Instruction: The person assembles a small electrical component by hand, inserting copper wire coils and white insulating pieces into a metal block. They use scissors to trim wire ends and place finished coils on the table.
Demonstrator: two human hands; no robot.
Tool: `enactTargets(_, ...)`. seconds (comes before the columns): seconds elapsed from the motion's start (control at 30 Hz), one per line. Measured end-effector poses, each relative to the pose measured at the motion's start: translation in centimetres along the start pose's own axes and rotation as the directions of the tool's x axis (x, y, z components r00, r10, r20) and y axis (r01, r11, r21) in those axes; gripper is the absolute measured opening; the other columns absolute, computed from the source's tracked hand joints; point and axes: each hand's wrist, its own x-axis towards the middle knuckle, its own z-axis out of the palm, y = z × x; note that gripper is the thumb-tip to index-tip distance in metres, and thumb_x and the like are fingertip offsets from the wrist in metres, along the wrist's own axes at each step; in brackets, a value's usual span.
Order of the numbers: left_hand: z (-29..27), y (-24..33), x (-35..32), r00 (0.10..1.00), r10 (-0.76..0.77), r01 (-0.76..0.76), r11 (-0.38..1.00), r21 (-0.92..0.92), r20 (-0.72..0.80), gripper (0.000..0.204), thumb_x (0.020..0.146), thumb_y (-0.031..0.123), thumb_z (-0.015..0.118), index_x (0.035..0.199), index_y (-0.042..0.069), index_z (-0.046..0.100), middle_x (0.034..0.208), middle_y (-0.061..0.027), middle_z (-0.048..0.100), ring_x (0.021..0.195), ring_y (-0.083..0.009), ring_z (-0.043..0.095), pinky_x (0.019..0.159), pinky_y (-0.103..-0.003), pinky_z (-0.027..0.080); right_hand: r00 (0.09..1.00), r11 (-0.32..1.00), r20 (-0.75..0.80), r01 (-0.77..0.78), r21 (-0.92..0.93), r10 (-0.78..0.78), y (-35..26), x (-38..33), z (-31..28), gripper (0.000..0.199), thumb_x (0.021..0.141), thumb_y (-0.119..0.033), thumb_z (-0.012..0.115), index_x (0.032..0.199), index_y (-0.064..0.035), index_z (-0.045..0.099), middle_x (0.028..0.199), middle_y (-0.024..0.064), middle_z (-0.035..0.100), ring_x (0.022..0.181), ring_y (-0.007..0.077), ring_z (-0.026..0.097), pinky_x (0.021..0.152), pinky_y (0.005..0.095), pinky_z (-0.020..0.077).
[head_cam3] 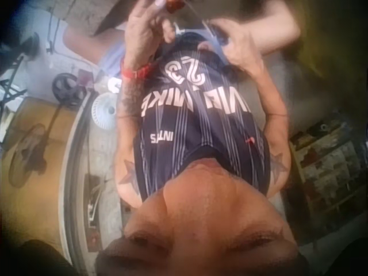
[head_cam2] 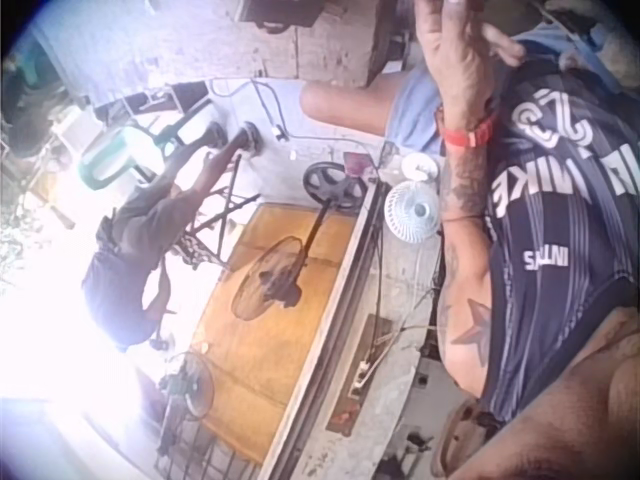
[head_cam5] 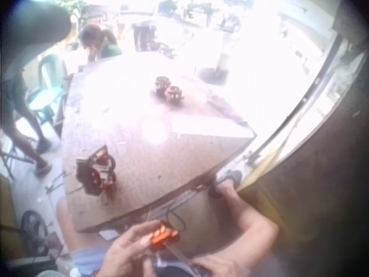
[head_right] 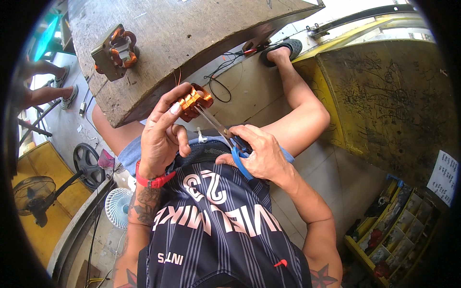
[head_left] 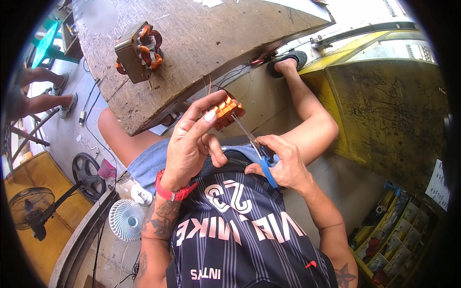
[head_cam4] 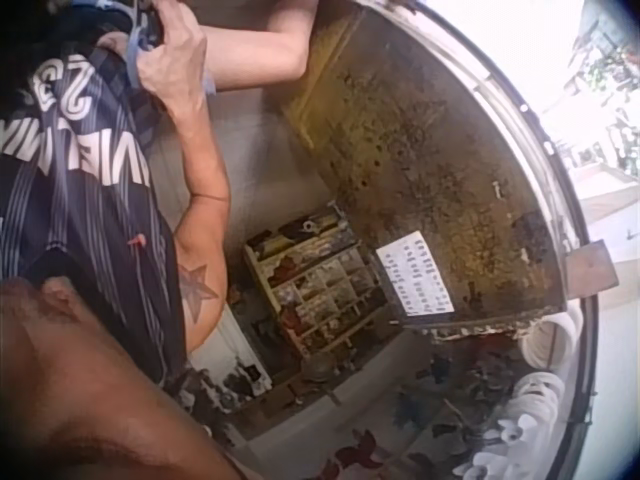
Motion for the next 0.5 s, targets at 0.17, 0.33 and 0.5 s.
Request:
enactTargets(0.17, -0.34, -0.18, 0.14, 1.0, -0.01, 0.008, 0.994, 0.111, 0.01, 0.051, 0.112, 0.024, 0.052, 0.155, -0.002, 0.044, 0.135, -0.0241, 0.068, 0.061, -0.0193, 0.075, 0.05, -0.025, 0.06, 1.0, 1.0, 0.012, -0.01, 0.007, 0.01, 0.03, 0.22, 0.04, 0.064, 0.071, -0.038, 0.098, 0.112, 0.0019, 0.07, 0.093, 0.017, 0.071, 0.082, 0.0341, 0.072, 0.075, 0.0393, 0.0573)
enactTargets(0.33, -0.34, -0.22, 0.06, 0.999, -0.022, 0.018, 0.993, 0.118, 0.034, 0.05, 0.112, 0.023, 0.052, 0.154, -0.002, 0.045, 0.139, -0.0237, 0.066, 0.061, -0.0188, 0.075, 0.05, -0.024, 0.06, 0.999, 0.999, 0.029, -0.027, 0.047, 0.026, 0.09, 0.46, -0.05, 0.062, 0.072, -0.037, 0.098, 0.111, 0.002, 0.07, 0.094, 0.0169, 0.072, 0.083, 0.033, 0.072, 0.074, 0.0386, 0.0569)
enactTargets(0.5, -0.14, -0.09, 0.03, 0.999, -0.026, 0.022, 0.993, 0.112, 0.037, 0.05, 0.111, 0.022, 0.052, 0.154, -0.003, 0.045, 0.139, -0.0242, 0.066, 0.061, -0.0189, 0.075, 0.05, -0.025, 0.06, 0.998, 0.993, 0.041, -0.042, 0.106, 0.037, 0.07, 0.61, 0.07, 0.061, 0.072, -0.036, 0.098, 0.11, 0.0026, 0.07, 0.097, 0.0168, 0.073, 0.084, 0.0319, 0.073, 0.073, 0.0383, 0.0563)
